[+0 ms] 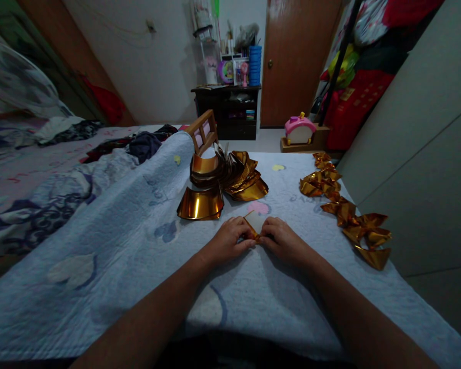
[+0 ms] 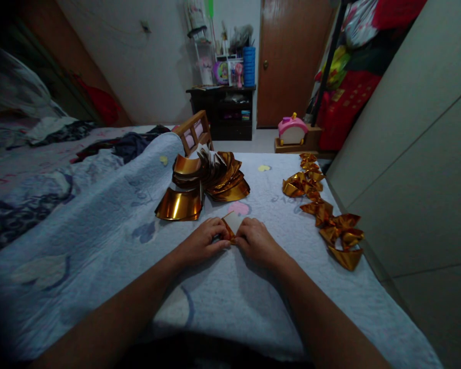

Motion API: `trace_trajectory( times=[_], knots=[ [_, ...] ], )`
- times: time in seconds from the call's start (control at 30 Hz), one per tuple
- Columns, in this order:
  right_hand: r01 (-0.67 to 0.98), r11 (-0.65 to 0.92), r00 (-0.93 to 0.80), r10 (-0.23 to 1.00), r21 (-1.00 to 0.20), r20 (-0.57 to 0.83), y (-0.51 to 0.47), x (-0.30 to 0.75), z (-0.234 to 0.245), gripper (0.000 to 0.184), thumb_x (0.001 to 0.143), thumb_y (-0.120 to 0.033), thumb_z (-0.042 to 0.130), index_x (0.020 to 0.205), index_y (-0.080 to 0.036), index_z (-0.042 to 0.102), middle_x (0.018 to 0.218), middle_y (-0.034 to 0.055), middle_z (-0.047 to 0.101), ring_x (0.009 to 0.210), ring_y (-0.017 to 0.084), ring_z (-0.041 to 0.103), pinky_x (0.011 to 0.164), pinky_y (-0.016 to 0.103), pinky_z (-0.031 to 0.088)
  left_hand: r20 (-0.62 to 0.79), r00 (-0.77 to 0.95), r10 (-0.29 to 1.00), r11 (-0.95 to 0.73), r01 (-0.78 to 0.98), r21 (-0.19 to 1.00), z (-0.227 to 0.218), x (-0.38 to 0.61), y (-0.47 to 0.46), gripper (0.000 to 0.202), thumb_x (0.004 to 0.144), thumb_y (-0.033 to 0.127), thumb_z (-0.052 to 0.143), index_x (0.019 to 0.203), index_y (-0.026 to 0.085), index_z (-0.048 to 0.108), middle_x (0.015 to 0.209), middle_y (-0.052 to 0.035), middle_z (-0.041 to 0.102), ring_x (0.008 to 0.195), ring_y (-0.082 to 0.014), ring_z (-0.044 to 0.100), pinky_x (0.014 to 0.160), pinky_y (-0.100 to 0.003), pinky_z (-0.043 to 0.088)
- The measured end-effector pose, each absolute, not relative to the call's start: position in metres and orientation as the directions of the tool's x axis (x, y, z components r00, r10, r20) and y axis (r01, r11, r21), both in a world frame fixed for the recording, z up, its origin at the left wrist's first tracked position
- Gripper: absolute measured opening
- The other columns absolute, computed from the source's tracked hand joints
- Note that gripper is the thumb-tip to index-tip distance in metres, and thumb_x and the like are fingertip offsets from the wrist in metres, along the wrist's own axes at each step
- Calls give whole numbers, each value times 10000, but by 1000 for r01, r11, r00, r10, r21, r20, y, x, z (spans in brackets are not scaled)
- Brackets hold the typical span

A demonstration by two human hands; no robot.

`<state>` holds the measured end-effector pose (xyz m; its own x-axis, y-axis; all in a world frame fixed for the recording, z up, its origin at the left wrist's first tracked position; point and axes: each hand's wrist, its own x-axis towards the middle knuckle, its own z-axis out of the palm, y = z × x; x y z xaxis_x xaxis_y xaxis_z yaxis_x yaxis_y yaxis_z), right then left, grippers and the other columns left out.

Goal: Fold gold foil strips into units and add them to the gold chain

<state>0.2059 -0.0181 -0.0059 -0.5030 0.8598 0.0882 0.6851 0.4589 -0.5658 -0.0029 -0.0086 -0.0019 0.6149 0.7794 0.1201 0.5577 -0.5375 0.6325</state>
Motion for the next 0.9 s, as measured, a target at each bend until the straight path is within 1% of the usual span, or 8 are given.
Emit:
trace_trajectory(
  times=[0.1, 0.3, 0.5, 0.67, 0.73, 0.9],
  knots=[
    [706, 434, -487, 871, -559, 62, -18, 205, -7, 144, 921, -161, 631, 790, -151, 691, 903, 67, 622, 908, 198, 550, 826, 329, 394, 94, 609, 787, -522, 578, 628, -2, -2, -8, 91, 905, 251, 667, 837, 190, 668, 996, -45, 650, 1016, -223, 567, 928, -359, 429],
    [744, 407, -450, 892, -530, 54, -18, 206, -8, 183, 920, -197, 630, 746, -165, 676, 905, 70, 613, 897, 203, 529, 816, 340, 377, 80, 592, 802, -500, 591, 634, -4, 0, -7, 99, 910, 250, 663, 836, 185, 659, 974, -44, 639, 1006, -222, 560, 919, -356, 410],
    [751, 399, -447, 893, -526, 39, -18, 205, -5, 191, 914, -185, 629, 731, -164, 679, 904, 64, 616, 904, 196, 537, 823, 333, 381, 90, 587, 805, -492, 574, 654, -3, 1, -8, 114, 891, 235, 675, 795, 183, 644, 939, -33, 625, 981, -206, 562, 898, -341, 408],
    [766, 395, -447, 894, -507, 20, -18, 204, -4, 203, 935, -165, 594, 760, -153, 697, 906, 66, 619, 906, 191, 541, 815, 320, 375, 83, 580, 810, -486, 587, 648, -2, 3, -8, 131, 931, 240, 618, 833, 192, 691, 932, -35, 628, 989, -207, 564, 906, -344, 411],
    [778, 394, -442, 897, -489, 18, -18, 204, -5, 194, 935, -168, 597, 775, -151, 705, 905, 65, 618, 902, 190, 541, 815, 321, 368, 85, 576, 813, -488, 596, 637, -2, 3, -8, 136, 934, 244, 617, 842, 190, 702, 933, -40, 630, 992, -211, 565, 904, -344, 414],
    [795, 375, -406, 913, -477, 41, -18, 203, -10, 196, 934, -221, 626, 768, -154, 706, 919, 66, 620, 889, 185, 539, 820, 323, 362, 99, 539, 837, -490, 655, 575, -5, 6, -10, 123, 894, 225, 658, 785, 174, 681, 939, -49, 618, 975, -220, 557, 885, -351, 419]
  ],
)
